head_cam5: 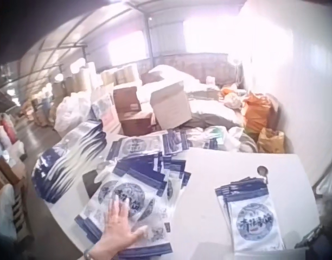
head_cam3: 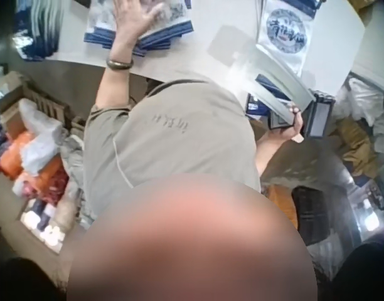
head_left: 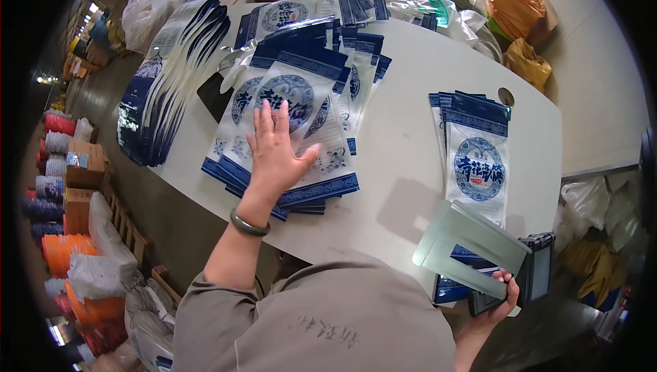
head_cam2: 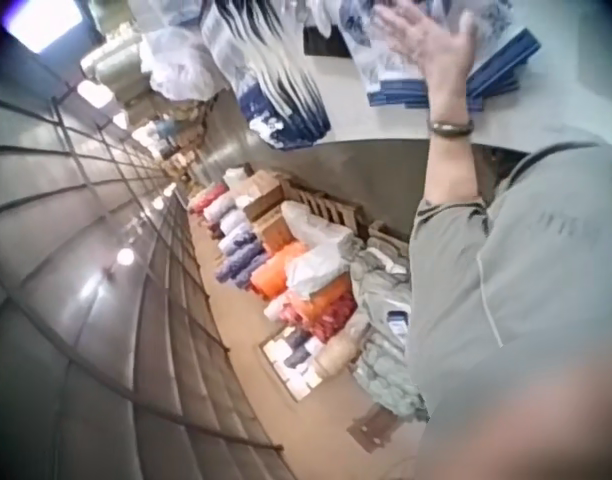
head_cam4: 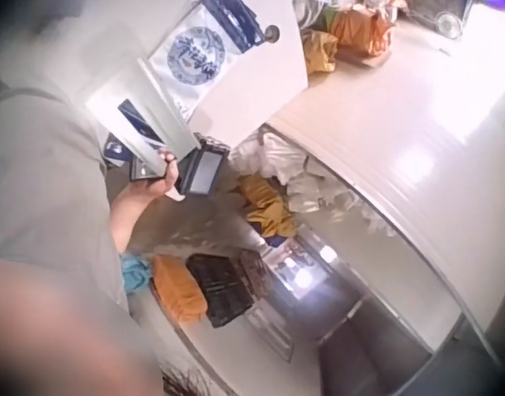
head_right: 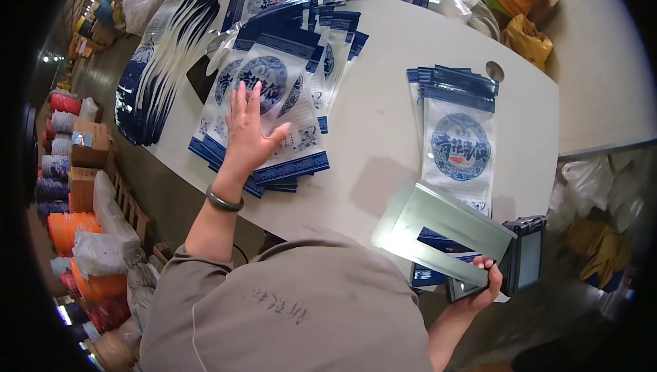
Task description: Applying printed labels or codes to plastic bags using a handheld inkjet printer and a metal alignment guide.
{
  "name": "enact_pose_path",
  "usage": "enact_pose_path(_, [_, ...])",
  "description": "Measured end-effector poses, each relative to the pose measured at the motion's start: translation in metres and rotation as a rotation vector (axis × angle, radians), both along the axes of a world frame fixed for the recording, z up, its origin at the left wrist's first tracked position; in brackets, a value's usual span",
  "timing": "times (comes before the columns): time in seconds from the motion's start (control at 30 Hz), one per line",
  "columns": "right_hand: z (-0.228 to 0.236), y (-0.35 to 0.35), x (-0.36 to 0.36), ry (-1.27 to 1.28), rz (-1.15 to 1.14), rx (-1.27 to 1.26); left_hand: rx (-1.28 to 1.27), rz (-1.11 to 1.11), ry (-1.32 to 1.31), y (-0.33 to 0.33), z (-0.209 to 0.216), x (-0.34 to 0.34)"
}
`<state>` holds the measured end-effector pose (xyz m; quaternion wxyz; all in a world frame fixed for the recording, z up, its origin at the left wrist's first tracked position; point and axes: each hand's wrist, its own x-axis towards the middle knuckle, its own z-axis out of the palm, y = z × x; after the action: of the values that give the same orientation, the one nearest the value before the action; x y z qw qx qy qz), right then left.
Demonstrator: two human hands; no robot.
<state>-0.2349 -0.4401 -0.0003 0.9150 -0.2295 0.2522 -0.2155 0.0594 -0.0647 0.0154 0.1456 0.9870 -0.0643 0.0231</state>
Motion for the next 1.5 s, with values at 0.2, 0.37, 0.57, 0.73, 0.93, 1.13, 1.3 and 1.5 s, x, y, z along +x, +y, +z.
enact_pose_path(0.2, [0.013, 0.007, 0.022, -0.022, 0.097, 0.003, 0.132, 0.115, 0.112, -0.053, -0.005, -0.007])
enact_pose_path(0.37, [0.005, 0.000, 0.014, -0.057, 0.211, 0.026, -0.099, -0.107, -0.100, 0.021, -0.010, -0.006])
enact_pose_path(0.57, [0.007, 0.001, 0.014, -0.004, 0.106, 0.031, 0.072, -0.010, -0.092, 0.093, -0.012, -0.063])
enact_pose_path(0.73, [0.025, 0.011, 0.032, 0.036, 0.126, -0.022, 0.035, 0.079, -0.176, 0.053, -0.015, -0.052])
enact_pose_path(0.93, [0.033, 0.024, 0.044, 0.006, 0.150, -0.052, 0.030, 0.169, -0.475, 0.085, -0.019, -0.023])
enact_pose_path(1.13, [0.054, 0.044, 0.105, 0.202, 0.103, -0.225, -0.422, 0.190, -0.232, 0.111, -0.034, -0.017])
enact_pose_path(1.3, [0.082, 0.071, 0.187, 0.332, 0.075, -0.710, -0.427, 0.307, -0.081, 0.110, -0.021, 0.020])
enact_pose_path(1.5, [0.093, 0.128, 0.269, 0.104, 0.110, -1.086, -0.247, 0.094, 0.073, 0.064, -0.004, 0.032])
